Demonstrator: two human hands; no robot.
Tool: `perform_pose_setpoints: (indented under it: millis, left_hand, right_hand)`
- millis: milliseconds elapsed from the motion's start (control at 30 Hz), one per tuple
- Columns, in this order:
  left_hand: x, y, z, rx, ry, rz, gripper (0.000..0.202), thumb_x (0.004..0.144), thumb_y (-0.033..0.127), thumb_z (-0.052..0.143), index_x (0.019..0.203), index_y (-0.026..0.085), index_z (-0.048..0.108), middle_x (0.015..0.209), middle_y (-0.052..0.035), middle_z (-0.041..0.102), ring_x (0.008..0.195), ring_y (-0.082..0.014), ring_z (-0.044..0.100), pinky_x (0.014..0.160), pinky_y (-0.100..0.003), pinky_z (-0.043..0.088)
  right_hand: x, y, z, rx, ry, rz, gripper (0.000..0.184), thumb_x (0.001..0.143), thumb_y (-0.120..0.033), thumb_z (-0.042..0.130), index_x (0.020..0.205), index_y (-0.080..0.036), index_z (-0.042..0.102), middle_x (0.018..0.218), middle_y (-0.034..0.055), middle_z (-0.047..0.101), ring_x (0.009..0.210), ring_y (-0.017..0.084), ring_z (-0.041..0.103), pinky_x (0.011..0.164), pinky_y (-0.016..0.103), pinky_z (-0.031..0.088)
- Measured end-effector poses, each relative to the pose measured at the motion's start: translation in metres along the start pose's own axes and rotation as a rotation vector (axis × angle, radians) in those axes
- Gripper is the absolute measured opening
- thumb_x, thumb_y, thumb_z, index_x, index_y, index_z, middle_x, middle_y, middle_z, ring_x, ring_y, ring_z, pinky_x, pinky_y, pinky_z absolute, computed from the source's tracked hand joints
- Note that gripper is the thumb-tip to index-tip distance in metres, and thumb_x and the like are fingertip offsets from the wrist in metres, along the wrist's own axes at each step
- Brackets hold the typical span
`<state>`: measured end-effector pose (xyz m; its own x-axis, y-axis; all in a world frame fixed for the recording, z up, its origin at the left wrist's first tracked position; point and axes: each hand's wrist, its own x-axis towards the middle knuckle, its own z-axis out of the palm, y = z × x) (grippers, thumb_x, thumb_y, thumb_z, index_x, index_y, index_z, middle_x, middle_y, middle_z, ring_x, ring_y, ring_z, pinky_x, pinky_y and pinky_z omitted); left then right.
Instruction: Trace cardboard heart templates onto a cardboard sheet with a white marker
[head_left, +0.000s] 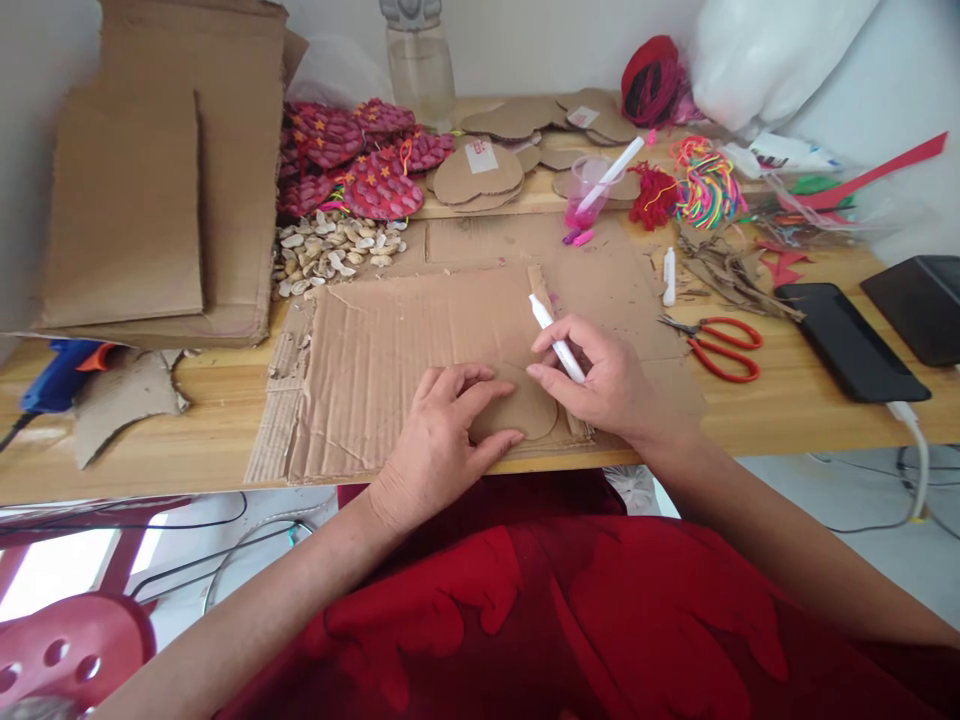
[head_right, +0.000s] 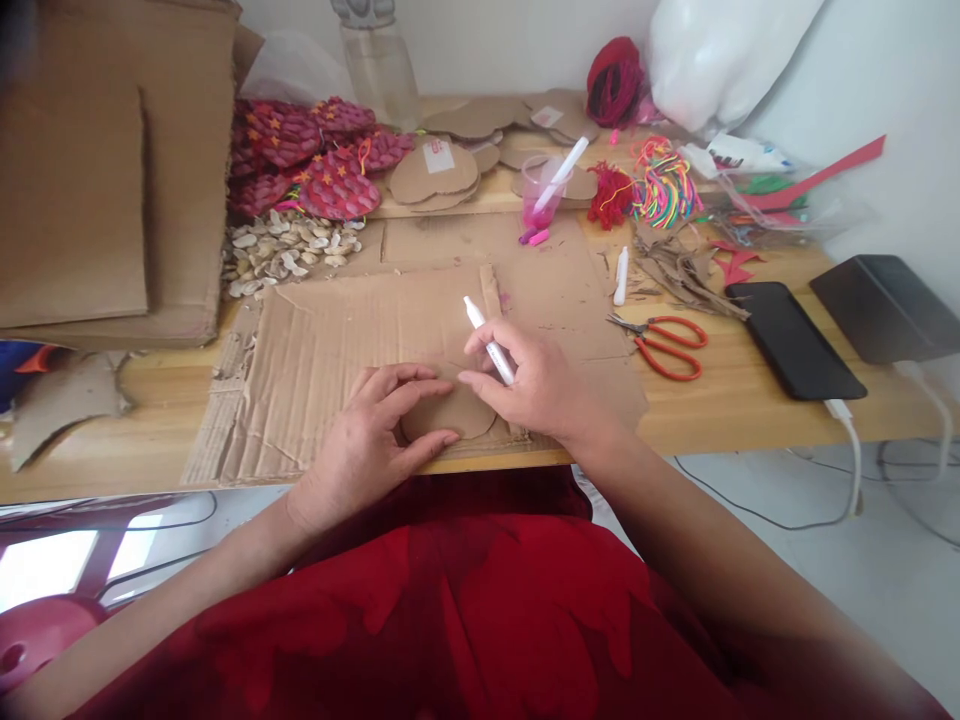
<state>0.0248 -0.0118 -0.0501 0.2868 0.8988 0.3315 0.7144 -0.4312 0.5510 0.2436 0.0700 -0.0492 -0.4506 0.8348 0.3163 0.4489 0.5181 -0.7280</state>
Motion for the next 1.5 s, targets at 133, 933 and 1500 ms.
perform_pose_setpoints:
  millis: [133, 933, 1500]
  left_hand:
    - [0.001, 0.002, -0.001, 0.014, -0.009, -0.019, 0.05, 0.088, 0.032, 0.077, 0.134, 0.02, 0.06, 0.129, -0.0099, 0.064, 0.123, -0.0281, 0.055, 0.107, -0.047, 0.049]
    - [-0.019, -0.01, -0.027, 0.014, -0.033, -0.039, 0.049, 0.086, 0.029, 0.08, 0.132, 0.023, 0.063, 0.125, -0.0059, 0.07, 0.118, -0.0235, 0.059, 0.105, -0.044, 0.05]
    - [-0.018, -0.007, -0.025, -0.011, -0.009, -0.066, 0.044, 0.088, 0.027, 0.077, 0.13, 0.023, 0.064, 0.124, -0.0073, 0.071, 0.117, -0.0246, 0.06, 0.103, -0.047, 0.051]
  right_hand:
    - [0.002, 0.001, 0.001, -0.039, -0.109, -0.048, 0.032, 0.081, -0.035, 0.081, 0.104, -0.025, 0.061, 0.097, 0.001, 0.069, 0.083, 0.019, 0.065, 0.076, 0.033, 0.049]
    - [0.003, 0.001, 0.001, -0.116, -0.171, -0.109, 0.029, 0.083, -0.032, 0.079, 0.104, -0.024, 0.061, 0.104, 0.0024, 0.07, 0.086, 0.02, 0.063, 0.077, 0.033, 0.045]
    - [0.003, 0.0, 0.0, -0.124, -0.192, -0.099, 0.025, 0.086, -0.031, 0.075, 0.105, -0.026, 0.06, 0.104, 0.0031, 0.071, 0.089, 0.023, 0.064, 0.078, 0.036, 0.047]
